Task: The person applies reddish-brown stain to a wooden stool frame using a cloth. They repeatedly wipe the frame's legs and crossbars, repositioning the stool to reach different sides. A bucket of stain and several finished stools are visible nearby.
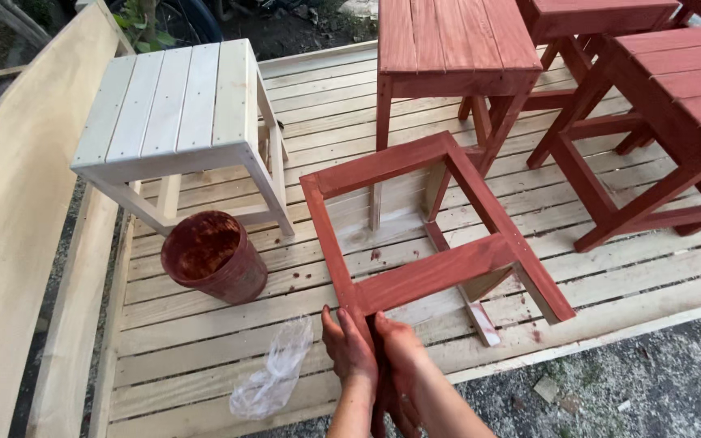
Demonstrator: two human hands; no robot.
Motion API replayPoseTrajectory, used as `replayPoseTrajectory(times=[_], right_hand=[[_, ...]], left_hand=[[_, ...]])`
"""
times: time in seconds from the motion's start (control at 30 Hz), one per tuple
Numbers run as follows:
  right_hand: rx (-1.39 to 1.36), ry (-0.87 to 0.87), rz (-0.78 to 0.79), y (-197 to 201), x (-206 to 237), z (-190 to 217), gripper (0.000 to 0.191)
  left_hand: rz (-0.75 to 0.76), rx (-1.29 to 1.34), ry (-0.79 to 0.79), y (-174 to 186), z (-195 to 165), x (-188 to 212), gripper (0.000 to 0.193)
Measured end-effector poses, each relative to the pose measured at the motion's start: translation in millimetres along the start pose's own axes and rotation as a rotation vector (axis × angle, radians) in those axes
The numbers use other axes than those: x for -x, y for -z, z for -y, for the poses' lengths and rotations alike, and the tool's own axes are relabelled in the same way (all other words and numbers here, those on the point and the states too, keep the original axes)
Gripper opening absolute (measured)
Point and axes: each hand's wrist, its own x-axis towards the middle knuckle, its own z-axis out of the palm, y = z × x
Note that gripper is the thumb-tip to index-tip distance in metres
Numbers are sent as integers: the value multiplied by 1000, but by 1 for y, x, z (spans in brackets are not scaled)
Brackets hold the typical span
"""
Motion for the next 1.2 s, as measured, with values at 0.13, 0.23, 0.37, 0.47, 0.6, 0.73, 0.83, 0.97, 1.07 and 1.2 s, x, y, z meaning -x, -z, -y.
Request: replayPoseTrajectory(times=[0.13,0.23,0.37,0.47,0.6,0.73,0.83,0.97,1.07,1.2], right_hand=[[-323,-118,4,16,-5,33,52],[-484,-108,-32,35,1,75,54],[-518,6,-157,59,16,126,49],[-490,93,-256,81,31,168,49],[-437,183,-376,97,34,197,48],[-392,281,-469,92,34,202,47],[-370,425,-569,68,31,183,46],[-242,605,-666,34,17,135,46],[133,666,-744,37,14,126,48],[-210,648,-697,59,16,142,53]], left_hand=[[-5,-133,2,2,2,1,80],[-31,-230,17,0,6,-1,81],[-37,-293,69,-1,10,-1,80],[-38,-292,76,0,11,0,79],[-46,-298,46,-1,11,1,80],[-45,-338,88,-2,7,0,78],[-4,-374,120,-2,5,3,78],[-50,-403,38,-3,4,4,78],[-93,-430,2,-2,6,4,77],[-103,-459,-44,1,8,6,75]])
